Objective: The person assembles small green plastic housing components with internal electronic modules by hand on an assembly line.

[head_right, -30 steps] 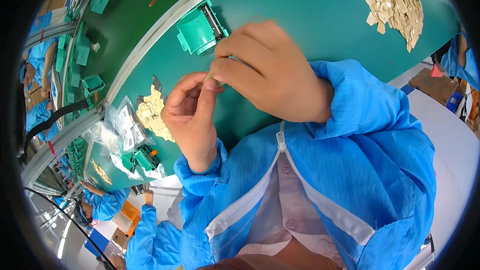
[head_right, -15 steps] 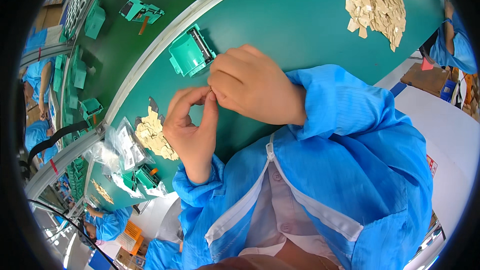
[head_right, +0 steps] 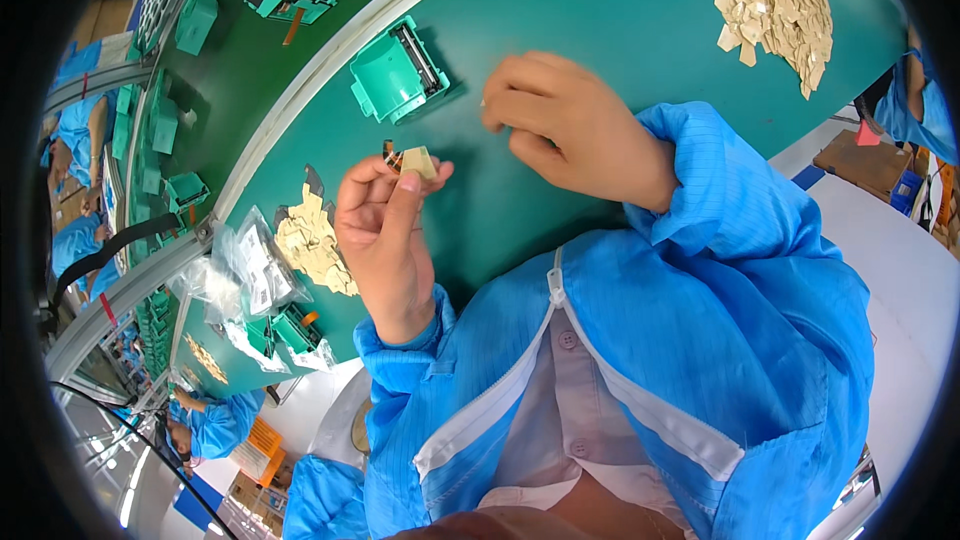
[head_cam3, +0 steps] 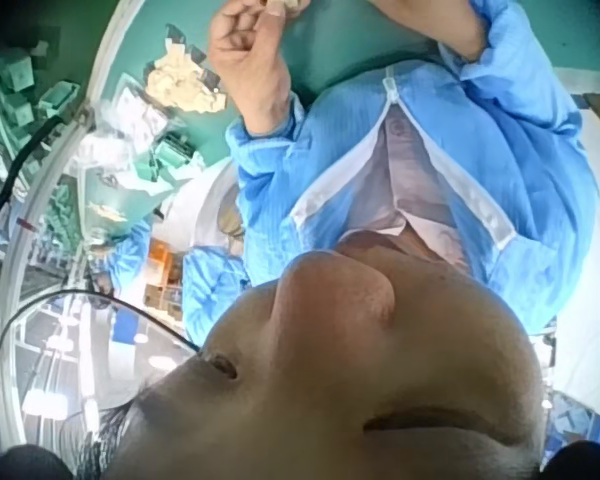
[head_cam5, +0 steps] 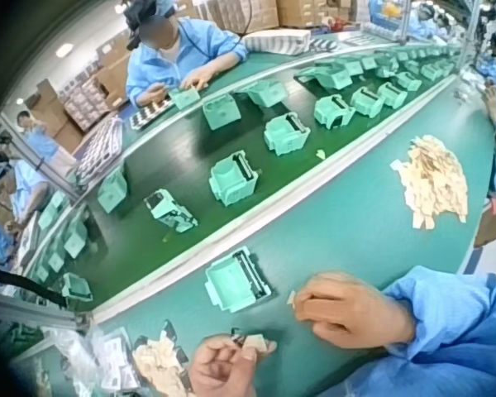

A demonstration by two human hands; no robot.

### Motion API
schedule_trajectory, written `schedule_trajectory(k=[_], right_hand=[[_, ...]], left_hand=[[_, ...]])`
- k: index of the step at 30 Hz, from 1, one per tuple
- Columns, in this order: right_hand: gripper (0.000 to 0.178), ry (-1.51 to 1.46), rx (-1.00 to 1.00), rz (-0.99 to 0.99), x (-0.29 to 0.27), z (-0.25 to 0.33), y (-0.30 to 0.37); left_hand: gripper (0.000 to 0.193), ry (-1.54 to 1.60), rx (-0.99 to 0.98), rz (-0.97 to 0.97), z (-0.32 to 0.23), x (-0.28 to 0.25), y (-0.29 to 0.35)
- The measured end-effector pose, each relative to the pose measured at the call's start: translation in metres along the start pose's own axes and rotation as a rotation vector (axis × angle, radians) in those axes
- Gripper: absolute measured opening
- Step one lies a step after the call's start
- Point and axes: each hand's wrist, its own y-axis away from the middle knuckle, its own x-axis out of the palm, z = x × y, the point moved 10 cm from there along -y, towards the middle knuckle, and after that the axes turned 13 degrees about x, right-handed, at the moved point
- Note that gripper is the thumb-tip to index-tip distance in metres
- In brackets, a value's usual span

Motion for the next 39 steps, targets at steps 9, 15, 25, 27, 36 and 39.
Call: schedule_trajectory(k=[9, 15, 25, 27, 36, 39], right_hand=[[0.008, -0.710, 0.380, 0.134, 0.025, -0.004, -0.001], [0.011, -0.564, 0.309, 0.151, 0.020, -0.005, -0.002], [0.022, -0.091, 0.072, -0.166, -0.014, 0.019, 0.002], [0.024, -0.039, 0.021, -0.155, -0.006, 0.027, 0.005], [0.016, -0.082, 0.062, -0.218, 0.003, 0.018, 0.007], [0.015, -0.104, 0.066, -0.237, 0.001, 0.017, 0.008]], left_hand=[[0.018, 0.121, -0.077, 0.003, 0.031, 0.011, 0.010], [0.014, 0.160, -0.115, 0.015, 0.019, 0.022, 0.006], [0.013, 0.092, -0.039, -0.110, 0.026, 0.003, 0.004], [0.014, 0.122, -0.015, -0.145, 0.023, 0.008, 0.002], [0.014, 0.005, 0.072, -0.136, 0.018, 0.016, 0.004], [0.015, -0.136, 0.128, -0.102, 0.012, 0.015, 0.006]])
